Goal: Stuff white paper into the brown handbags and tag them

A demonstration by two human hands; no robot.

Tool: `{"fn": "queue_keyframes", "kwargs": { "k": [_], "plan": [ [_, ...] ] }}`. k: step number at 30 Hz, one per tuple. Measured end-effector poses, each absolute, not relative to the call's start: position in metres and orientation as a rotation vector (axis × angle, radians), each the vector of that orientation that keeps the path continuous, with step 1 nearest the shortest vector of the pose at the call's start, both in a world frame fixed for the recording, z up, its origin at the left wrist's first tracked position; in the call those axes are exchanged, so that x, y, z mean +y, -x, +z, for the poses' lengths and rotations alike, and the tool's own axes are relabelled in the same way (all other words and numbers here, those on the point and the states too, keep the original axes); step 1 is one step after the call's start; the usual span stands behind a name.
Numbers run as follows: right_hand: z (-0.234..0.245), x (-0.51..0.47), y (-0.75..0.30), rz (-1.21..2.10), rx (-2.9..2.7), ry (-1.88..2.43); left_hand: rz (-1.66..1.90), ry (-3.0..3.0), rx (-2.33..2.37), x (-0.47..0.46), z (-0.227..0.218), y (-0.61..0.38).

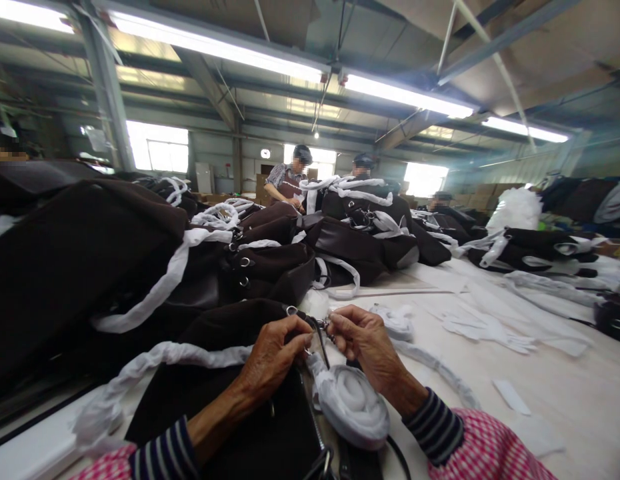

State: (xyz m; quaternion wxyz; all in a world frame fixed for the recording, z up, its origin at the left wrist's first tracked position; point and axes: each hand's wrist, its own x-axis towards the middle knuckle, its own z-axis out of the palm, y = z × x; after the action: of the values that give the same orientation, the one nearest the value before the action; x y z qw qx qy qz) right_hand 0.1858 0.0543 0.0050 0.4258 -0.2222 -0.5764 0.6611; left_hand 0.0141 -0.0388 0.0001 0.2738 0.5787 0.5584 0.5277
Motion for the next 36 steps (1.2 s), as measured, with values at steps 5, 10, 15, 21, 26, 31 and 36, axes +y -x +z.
{"fn": "queue_keyframes", "kwargs": {
  "k": [5, 10, 15, 21, 26, 31, 36],
  "plan": [
    [0.004, 0.051, -0.185, 1.674, -1.572, 0.584, 1.463, -1.538, 1.528, -0.040, 0.004, -0.016],
    [0.002, 0.048, -0.184, 1.721, -1.677, 0.578, 1.447, -1.699, 1.628, -0.044, 0.009, -0.018],
    [0.001, 0.045, -0.184, 1.719, -1.713, 0.573, 1.422, -1.839, 1.645, -0.046, 0.007, -0.018],
    [-0.003, 0.047, -0.183, 1.753, -1.687, 0.586, 1.414, -1.900, 1.653, -0.045, 0.006, -0.019],
    [-0.004, 0.048, -0.183, 1.804, -1.624, 0.591, 1.418, -1.923, 1.653, -0.045, 0.005, -0.019],
    [-0.002, 0.046, -0.182, 1.829, -1.604, 0.607, 1.401, -1.952, 1.660, -0.044, 0.002, -0.019],
    [0.002, 0.043, -0.182, 1.775, -1.672, 0.619, 1.374, -1.947, 1.688, -0.045, 0.002, -0.019]
  ]
}}
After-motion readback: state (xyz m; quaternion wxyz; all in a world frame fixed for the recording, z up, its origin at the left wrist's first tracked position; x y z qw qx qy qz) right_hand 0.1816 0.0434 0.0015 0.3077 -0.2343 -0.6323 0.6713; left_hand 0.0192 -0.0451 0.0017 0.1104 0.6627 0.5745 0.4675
